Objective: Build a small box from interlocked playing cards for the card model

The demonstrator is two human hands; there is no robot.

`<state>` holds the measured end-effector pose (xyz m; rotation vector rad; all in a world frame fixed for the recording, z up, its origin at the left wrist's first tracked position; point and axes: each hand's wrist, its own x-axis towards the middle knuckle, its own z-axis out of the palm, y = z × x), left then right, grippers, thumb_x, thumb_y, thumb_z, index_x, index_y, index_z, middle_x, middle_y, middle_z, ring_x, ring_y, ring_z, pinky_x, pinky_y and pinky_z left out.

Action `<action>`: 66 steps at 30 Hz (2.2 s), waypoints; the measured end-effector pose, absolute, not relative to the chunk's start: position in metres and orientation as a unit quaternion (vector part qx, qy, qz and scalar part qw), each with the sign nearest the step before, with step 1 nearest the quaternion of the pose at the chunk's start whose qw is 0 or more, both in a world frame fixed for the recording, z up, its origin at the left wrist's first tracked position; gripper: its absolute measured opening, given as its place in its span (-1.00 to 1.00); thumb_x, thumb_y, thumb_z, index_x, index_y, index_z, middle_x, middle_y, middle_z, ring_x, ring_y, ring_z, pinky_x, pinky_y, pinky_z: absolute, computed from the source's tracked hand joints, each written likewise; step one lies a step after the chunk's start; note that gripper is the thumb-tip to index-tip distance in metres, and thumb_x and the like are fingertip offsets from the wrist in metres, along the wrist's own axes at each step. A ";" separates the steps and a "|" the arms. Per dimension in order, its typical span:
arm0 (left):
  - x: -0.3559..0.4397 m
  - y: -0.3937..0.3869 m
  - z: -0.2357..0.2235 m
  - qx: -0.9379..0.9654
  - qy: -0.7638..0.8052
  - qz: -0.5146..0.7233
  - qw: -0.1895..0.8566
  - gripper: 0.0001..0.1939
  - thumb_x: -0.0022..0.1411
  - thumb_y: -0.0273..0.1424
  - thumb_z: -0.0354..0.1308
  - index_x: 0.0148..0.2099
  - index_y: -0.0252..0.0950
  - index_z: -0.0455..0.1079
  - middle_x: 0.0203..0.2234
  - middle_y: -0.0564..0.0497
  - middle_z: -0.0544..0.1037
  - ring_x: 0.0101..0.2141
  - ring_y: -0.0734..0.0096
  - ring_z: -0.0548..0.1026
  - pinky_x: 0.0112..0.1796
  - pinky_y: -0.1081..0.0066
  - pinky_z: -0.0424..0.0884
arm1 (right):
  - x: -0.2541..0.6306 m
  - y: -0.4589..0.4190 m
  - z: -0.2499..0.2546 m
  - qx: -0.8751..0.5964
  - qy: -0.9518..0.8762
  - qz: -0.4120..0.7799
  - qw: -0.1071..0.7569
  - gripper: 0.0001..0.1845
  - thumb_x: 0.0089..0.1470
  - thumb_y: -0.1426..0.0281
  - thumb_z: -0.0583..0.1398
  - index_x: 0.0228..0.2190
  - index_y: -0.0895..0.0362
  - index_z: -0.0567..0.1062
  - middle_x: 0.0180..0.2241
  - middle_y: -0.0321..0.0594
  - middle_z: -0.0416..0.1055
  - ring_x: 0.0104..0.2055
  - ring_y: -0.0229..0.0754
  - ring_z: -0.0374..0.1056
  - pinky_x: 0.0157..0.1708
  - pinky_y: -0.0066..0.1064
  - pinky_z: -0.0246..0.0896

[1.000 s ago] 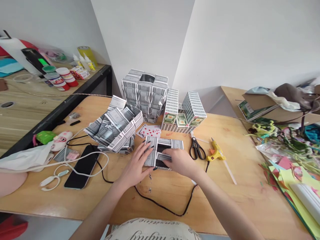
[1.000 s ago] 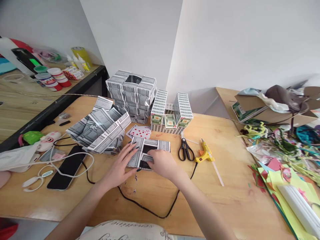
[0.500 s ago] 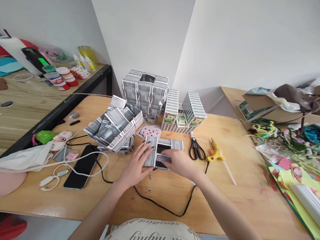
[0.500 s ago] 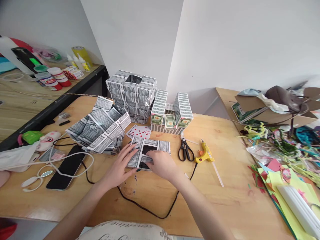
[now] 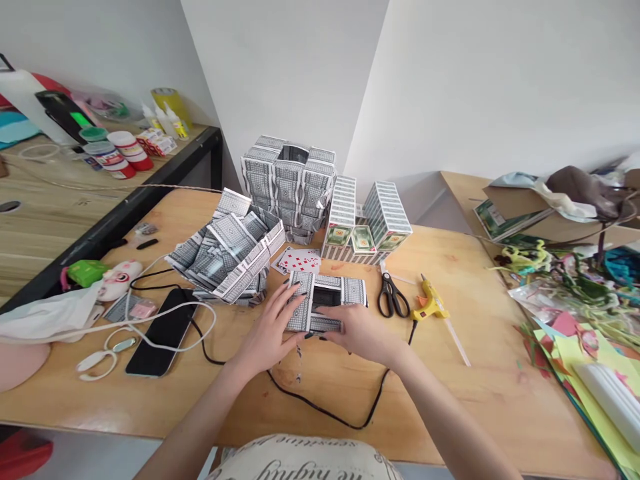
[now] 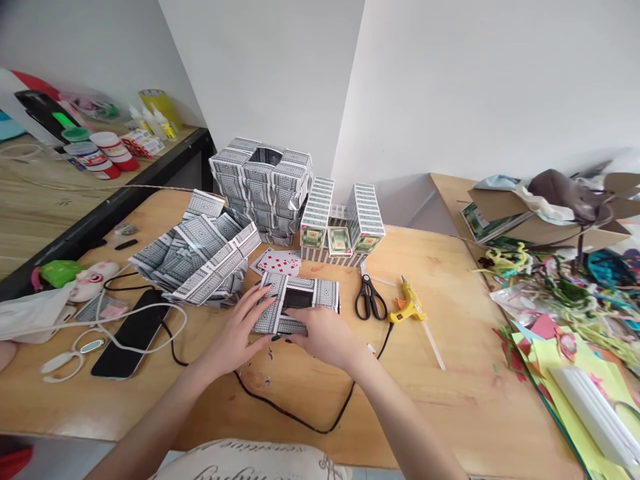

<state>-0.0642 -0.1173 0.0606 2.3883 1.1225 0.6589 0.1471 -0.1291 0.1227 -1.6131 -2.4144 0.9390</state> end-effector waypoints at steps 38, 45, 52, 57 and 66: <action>-0.051 -0.101 0.065 0.912 0.281 0.250 0.164 -0.76 0.15 -0.33 0.10 -0.12 -0.24 0.38 0.05 -0.06 0.30 0.18 0.13 0.03 0.14 -0.02 0.03 | 0.164 -0.162 0.084 -0.557 -0.794 0.154 0.187 -0.72 0.04 0.41 0.13 -0.15 0.06 0.40 -0.05 -0.09 0.32 -0.07 -0.05 0.32 -0.14 -0.19 0.32; -0.052 -0.098 0.061 0.915 0.266 0.253 0.165 -0.77 0.13 -0.36 0.13 -0.12 -0.24 0.37 0.02 -0.07 0.33 0.17 0.12 0.04 0.13 -0.06 0.01 | 0.166 -0.161 0.074 -0.534 -0.808 0.136 0.209 -0.73 0.07 0.44 0.10 -0.14 0.10 0.39 -0.12 -0.09 0.35 -0.08 -0.04 0.29 -0.12 -0.15 0.30; -0.050 -0.099 0.062 0.912 0.271 0.253 0.174 -0.80 0.15 -0.36 0.11 -0.15 -0.25 0.39 0.01 -0.05 0.35 0.17 0.13 0.03 0.15 -0.06 -0.04 | 0.166 -0.161 0.073 -0.526 -0.812 0.141 0.210 -0.76 0.08 0.46 0.09 -0.17 0.13 0.39 -0.14 -0.08 0.35 -0.12 -0.04 0.27 -0.14 -0.12 0.29; -0.050 -0.100 0.066 0.900 0.283 0.262 0.202 -0.79 0.14 -0.36 0.11 -0.14 -0.23 0.39 0.03 -0.06 0.32 0.17 0.13 0.03 0.13 -0.02 0.05 | 0.164 -0.160 0.079 -0.538 -0.796 0.166 0.224 -0.75 0.05 0.45 0.13 -0.17 0.10 0.40 -0.15 -0.10 0.35 -0.10 -0.04 0.26 -0.12 -0.13 0.29; -0.051 -0.102 0.073 0.888 0.299 0.268 0.226 -0.78 0.13 -0.42 0.10 -0.13 -0.23 0.40 0.06 -0.08 0.28 0.17 0.13 0.04 0.11 0.02 0.12 | 0.164 -0.156 0.086 -0.548 -0.784 0.191 0.218 -0.77 0.04 0.42 0.14 -0.19 0.11 0.42 -0.14 -0.09 0.32 -0.12 -0.07 0.29 -0.13 -0.19 0.29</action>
